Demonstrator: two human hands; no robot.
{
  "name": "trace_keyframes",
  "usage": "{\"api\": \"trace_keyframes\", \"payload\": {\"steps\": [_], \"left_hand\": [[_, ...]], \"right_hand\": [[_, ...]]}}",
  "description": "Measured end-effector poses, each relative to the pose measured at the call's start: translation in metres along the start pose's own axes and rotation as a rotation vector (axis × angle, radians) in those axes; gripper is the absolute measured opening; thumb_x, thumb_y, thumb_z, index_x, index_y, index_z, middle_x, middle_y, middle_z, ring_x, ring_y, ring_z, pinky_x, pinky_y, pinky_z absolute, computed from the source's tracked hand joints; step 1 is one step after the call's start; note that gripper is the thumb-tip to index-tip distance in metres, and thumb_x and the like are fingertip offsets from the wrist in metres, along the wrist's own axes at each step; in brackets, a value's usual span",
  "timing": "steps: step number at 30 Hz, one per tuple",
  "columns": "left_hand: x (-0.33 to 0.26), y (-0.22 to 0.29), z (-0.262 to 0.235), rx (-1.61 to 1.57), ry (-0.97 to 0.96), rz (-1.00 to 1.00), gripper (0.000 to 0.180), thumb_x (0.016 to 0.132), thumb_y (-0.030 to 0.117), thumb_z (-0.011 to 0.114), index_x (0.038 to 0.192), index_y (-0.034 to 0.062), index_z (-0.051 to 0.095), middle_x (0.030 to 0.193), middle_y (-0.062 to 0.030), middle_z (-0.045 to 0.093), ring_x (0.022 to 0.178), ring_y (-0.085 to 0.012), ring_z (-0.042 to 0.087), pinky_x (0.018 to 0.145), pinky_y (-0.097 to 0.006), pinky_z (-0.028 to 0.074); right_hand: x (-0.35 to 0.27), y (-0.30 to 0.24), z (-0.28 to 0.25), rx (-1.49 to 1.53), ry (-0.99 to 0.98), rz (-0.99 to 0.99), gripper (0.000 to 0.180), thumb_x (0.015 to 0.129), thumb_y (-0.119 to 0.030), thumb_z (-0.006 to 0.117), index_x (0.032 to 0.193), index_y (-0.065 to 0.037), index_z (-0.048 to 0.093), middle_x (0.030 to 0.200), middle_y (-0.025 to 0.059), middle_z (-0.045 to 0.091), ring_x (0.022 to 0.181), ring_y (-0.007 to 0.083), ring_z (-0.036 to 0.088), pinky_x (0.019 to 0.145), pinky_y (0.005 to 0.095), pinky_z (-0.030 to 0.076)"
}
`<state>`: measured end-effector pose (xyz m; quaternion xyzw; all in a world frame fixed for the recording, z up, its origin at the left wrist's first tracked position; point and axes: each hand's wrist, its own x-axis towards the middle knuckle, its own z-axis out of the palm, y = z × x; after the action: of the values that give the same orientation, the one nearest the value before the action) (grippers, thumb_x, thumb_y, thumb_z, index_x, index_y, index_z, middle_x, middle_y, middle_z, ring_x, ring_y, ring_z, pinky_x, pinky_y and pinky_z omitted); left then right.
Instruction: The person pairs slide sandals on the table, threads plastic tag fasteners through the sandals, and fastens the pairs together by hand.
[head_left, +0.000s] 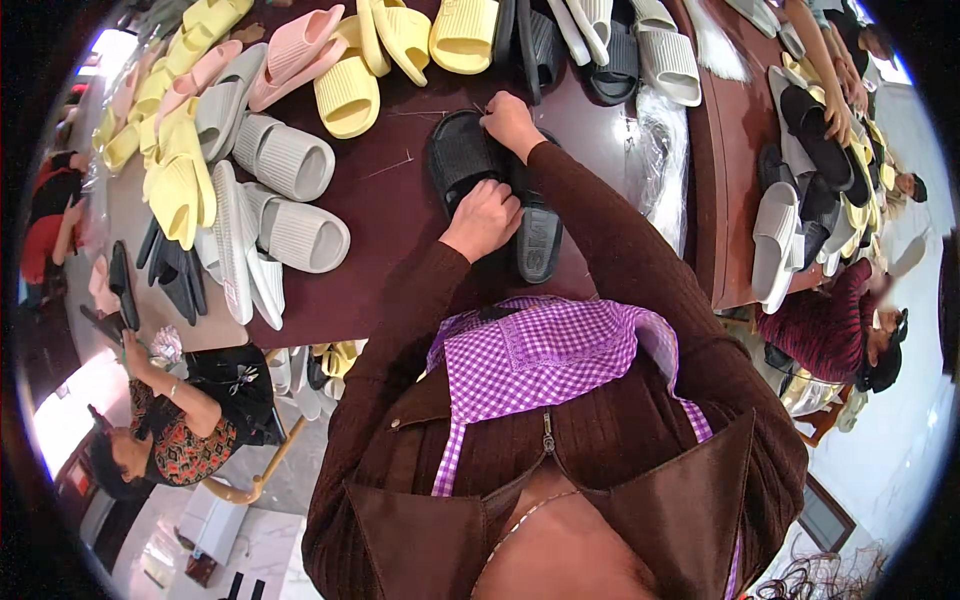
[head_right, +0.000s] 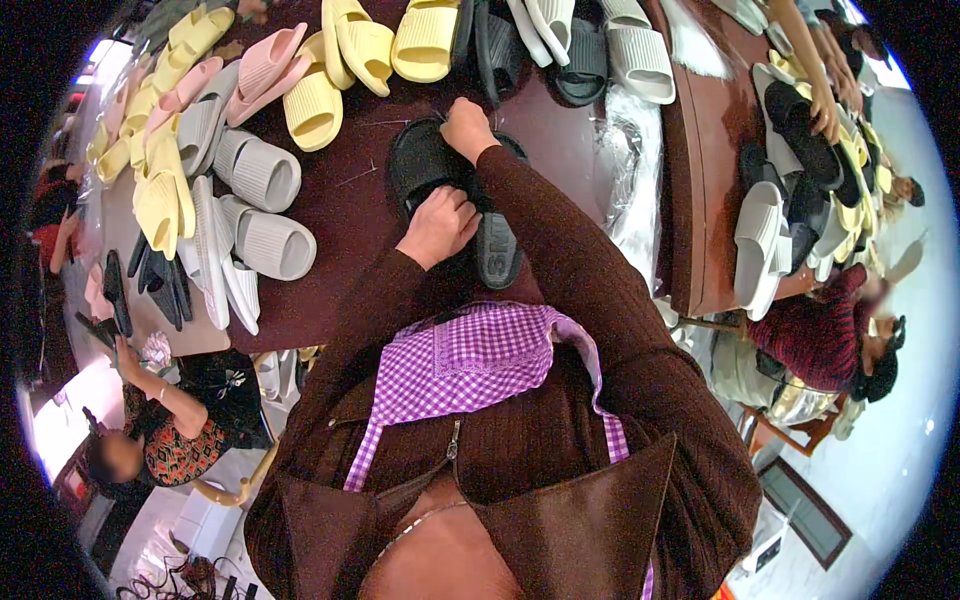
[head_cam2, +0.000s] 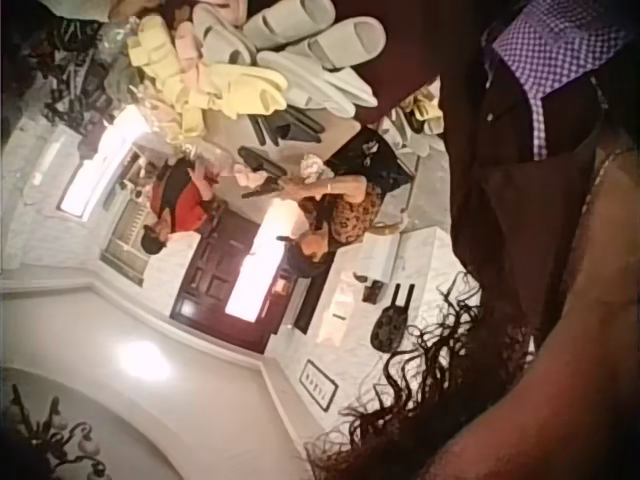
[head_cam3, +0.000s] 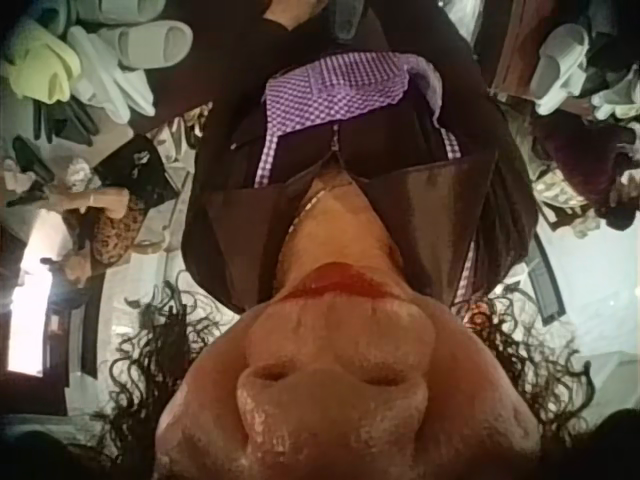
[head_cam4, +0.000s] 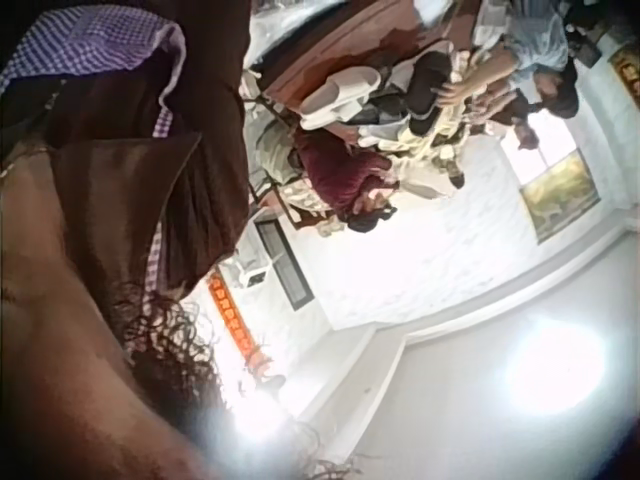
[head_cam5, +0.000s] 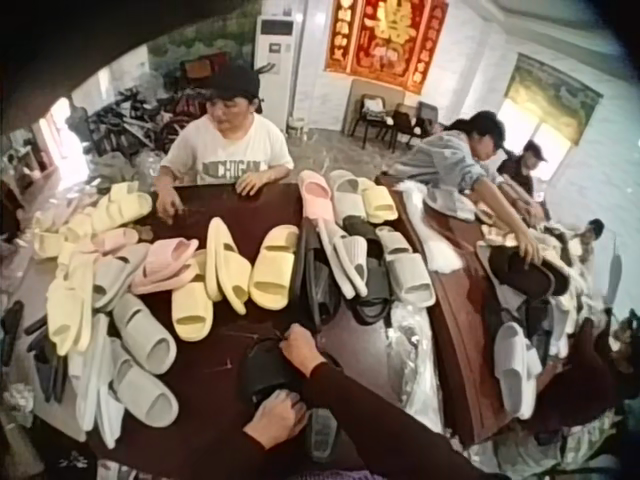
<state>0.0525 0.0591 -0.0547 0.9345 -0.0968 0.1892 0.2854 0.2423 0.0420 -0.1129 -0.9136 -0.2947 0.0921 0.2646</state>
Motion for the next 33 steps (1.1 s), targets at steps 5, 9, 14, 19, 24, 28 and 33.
{"api": "trace_keyframes", "payload": {"steps": [5, 9, 14, 19, 24, 28, 33], "left_hand": [[-0.001, 0.001, 0.001, 0.018, -0.002, -0.009, 0.013, 0.074, 0.013, 0.066, 0.076, 0.0011, 0.06, 0.086, -0.0117, 0.054, 0.083, -0.0282, 0.053, 0.076, -0.037, 0.045], [-0.004, 0.004, -0.001, 0.048, -0.021, -0.043, 0.014, 0.075, 0.012, 0.065, 0.079, 0.0003, 0.059, 0.095, -0.0134, 0.055, 0.086, -0.0285, 0.054, 0.078, -0.036, 0.045], [-0.005, 0.014, -0.011, 0.044, 0.073, -0.06, 0.018, 0.075, 0.008, 0.064, 0.089, -0.0018, 0.059, 0.105, -0.0157, 0.055, 0.091, -0.03, 0.054, 0.08, -0.037, 0.045], [-0.008, 0.027, -0.043, -0.056, 0.295, -0.249, 0.027, 0.078, 0.004, 0.06, 0.105, -0.0014, 0.056, 0.113, -0.0169, 0.054, 0.085, -0.0249, 0.057, 0.073, -0.032, 0.047], [0.021, 0.014, -0.062, -0.538, 0.343, -0.512, 0.027, 0.083, 0.003, 0.055, 0.111, 0.0006, 0.055, 0.103, -0.0135, 0.058, 0.073, -0.0158, 0.058, 0.062, -0.025, 0.046], [0.044, 0.021, -0.068, -1.01, 0.239, -0.639, 0.022, 0.085, 0.004, 0.055, 0.106, -0.0003, 0.056, 0.093, -0.0079, 0.061, 0.068, -0.0095, 0.055, 0.059, -0.022, 0.044], [0.043, 0.023, -0.06, -0.882, 0.213, -0.689, 0.012, 0.085, 0.005, 0.057, 0.096, -0.0007, 0.06, 0.082, -0.0009, 0.06, 0.066, -0.0052, 0.051, 0.059, -0.019, 0.042]], "right_hand": [[0.002, -0.002, -0.005, -0.087, -0.107, -0.052, 0.017, 0.067, -0.017, 0.068, 0.076, -0.003, 0.068, 0.079, 0.0203, 0.064, 0.081, 0.0361, 0.061, 0.075, 0.0428, 0.049], [-0.009, -0.007, -0.006, -0.008, 0.044, -0.057, 0.017, 0.068, -0.016, 0.068, 0.077, -0.002, 0.068, 0.076, 0.0191, 0.064, 0.077, 0.0323, 0.063, 0.072, 0.0398, 0.05], [-0.02, -0.001, -0.019, 0.51, 0.137, 0.01, 0.015, 0.074, -0.013, 0.066, 0.079, 0.001, 0.065, 0.07, 0.0111, 0.065, 0.067, 0.0184, 0.063, 0.062, 0.0301, 0.049], [-0.064, -0.026, -0.063, 0.981, -0.051, 0.217, 0.013, 0.077, -0.01, 0.064, 0.081, 0.002, 0.063, 0.068, 0.0061, 0.061, 0.063, 0.0132, 0.058, 0.059, 0.0254, 0.047], [-0.1, -0.048, -0.105, 1.082, -0.119, 0.094, 0.01, 0.083, -0.008, 0.061, 0.088, 0.001, 0.062, 0.073, 0.0005, 0.059, 0.067, 0.0066, 0.054, 0.061, 0.0206, 0.045], [-0.116, -0.058, -0.127, 1.125, -0.131, 0.08, 0.01, 0.085, -0.008, 0.059, 0.089, 0.001, 0.062, 0.077, 0.0008, 0.059, 0.069, 0.0076, 0.054, 0.064, 0.021, 0.045], [-0.128, -0.057, -0.135, 1.063, -0.063, 0.086, 0.01, 0.085, -0.007, 0.058, 0.09, 0.001, 0.062, 0.076, 0.0003, 0.059, 0.069, 0.0071, 0.054, 0.063, 0.0208, 0.045]]}}
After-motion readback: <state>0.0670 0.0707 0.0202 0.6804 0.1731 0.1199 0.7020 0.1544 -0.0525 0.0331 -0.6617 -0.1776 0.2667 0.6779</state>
